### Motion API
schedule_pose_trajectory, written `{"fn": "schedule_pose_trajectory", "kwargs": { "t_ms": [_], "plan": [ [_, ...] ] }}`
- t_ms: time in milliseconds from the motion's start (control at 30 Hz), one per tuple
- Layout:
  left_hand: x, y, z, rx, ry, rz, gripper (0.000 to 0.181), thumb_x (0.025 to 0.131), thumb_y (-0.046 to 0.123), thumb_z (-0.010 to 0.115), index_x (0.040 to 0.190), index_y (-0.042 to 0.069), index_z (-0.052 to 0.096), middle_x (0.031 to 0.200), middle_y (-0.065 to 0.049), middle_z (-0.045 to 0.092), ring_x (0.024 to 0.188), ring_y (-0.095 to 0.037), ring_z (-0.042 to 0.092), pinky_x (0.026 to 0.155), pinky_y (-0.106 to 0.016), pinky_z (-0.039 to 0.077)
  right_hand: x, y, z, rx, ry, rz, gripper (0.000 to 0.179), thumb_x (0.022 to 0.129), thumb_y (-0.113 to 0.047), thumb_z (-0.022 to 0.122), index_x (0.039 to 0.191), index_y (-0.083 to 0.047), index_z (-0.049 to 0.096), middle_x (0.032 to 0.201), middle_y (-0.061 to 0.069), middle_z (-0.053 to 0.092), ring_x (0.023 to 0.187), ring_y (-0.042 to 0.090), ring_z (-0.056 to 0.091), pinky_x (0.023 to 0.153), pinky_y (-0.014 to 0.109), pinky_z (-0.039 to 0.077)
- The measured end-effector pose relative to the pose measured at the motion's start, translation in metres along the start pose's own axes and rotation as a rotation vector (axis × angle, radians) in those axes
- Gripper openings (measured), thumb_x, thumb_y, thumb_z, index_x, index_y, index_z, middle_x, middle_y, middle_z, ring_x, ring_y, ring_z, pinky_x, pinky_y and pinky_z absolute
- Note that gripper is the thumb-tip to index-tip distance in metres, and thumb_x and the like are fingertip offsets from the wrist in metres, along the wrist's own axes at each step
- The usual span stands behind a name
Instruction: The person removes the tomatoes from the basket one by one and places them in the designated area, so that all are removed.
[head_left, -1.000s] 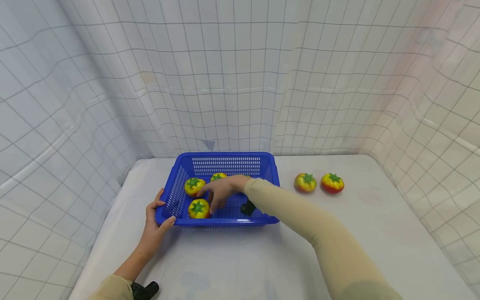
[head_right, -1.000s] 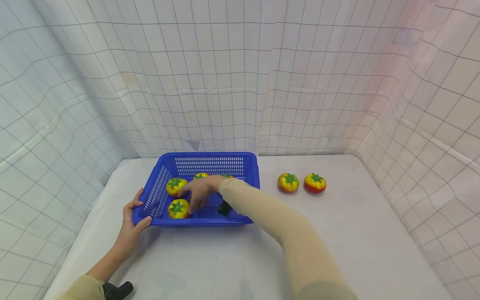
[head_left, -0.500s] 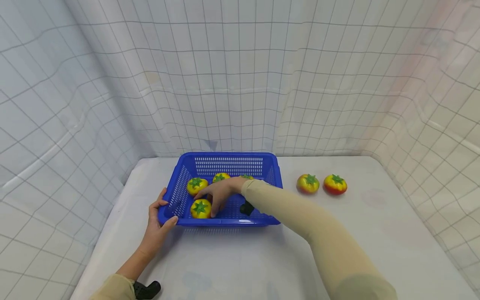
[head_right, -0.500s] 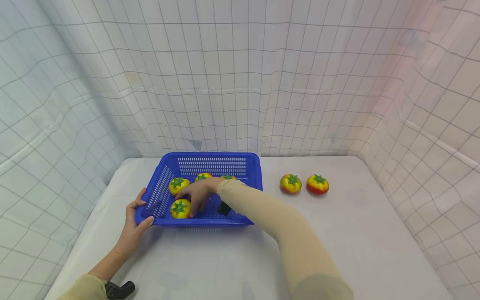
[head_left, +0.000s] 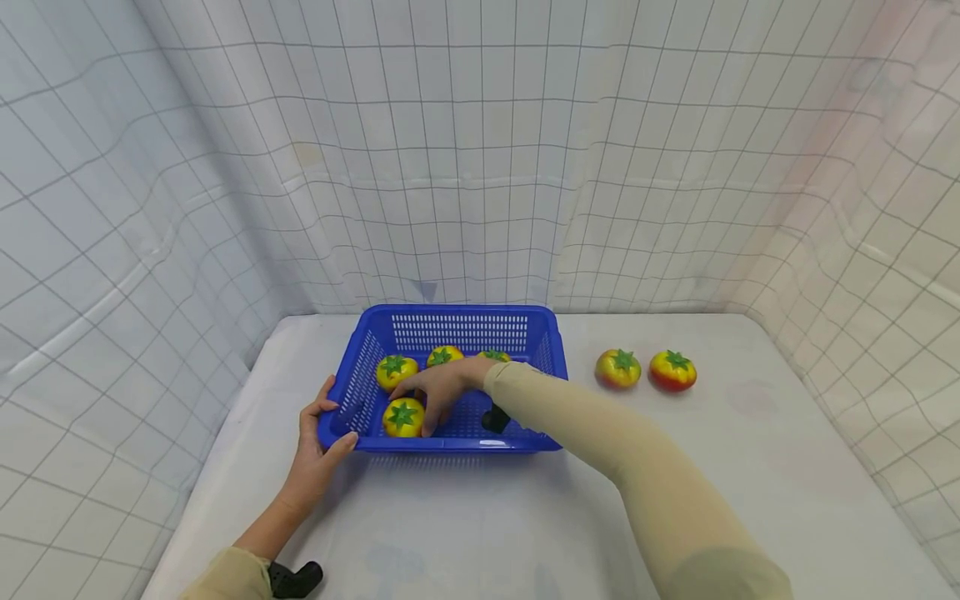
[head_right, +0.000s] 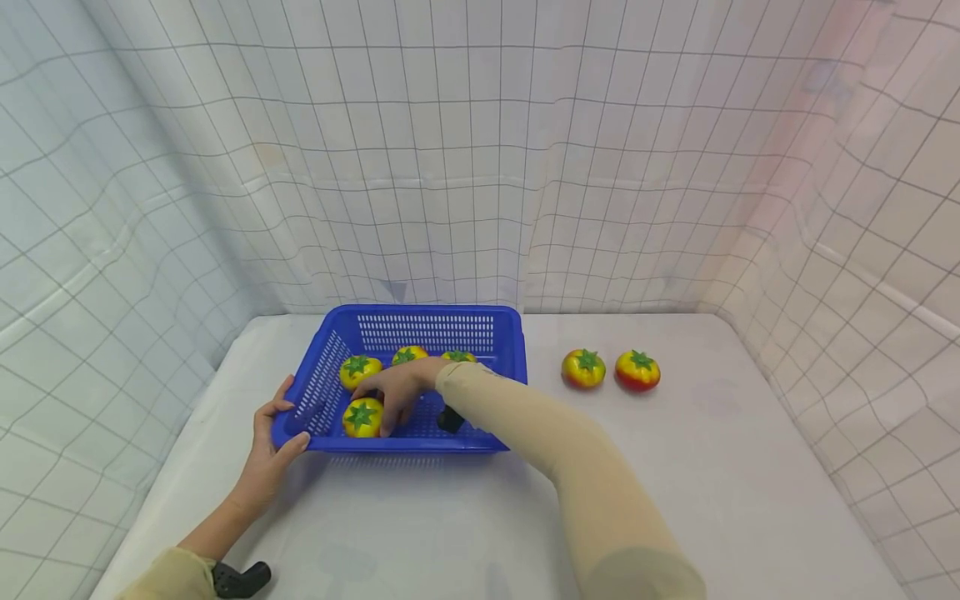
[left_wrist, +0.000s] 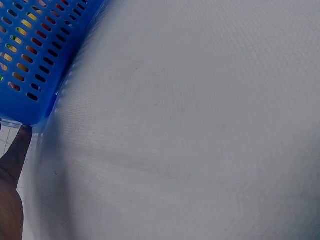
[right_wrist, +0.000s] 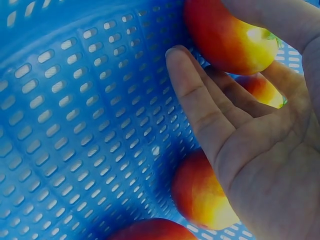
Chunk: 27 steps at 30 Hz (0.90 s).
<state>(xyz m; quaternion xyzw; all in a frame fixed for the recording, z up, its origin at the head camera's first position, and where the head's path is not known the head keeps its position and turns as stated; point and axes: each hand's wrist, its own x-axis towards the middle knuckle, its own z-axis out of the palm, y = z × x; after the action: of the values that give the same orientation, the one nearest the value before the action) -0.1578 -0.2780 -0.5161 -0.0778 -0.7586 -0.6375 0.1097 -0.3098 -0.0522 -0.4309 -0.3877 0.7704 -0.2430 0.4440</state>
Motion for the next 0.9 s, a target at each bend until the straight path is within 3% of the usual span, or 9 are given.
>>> {"fn": "schedule_pose_trajectory", "kwargs": {
  "t_ms": [900],
  "plan": [
    [0.0006, -0.0011, 0.0007, 0.001, 0.007, 0.0, 0.046, 0.099, 0.0, 0.054, 0.132, 0.011, 0.024, 0.171, 0.004, 0.005, 0.154, -0.039, 0.003, 0.102, -0.009, 0.033, 0.0054, -0.0003, 0.0049, 0.013, 0.0, -0.034, 0.077, 0.086, -0.007, 0.081, 0.152, -0.019, 0.042, 0.132, 0.003, 0.049, 0.108, 0.018, 0.058, 0.08, 0.028, 0.058]
  ]
}}
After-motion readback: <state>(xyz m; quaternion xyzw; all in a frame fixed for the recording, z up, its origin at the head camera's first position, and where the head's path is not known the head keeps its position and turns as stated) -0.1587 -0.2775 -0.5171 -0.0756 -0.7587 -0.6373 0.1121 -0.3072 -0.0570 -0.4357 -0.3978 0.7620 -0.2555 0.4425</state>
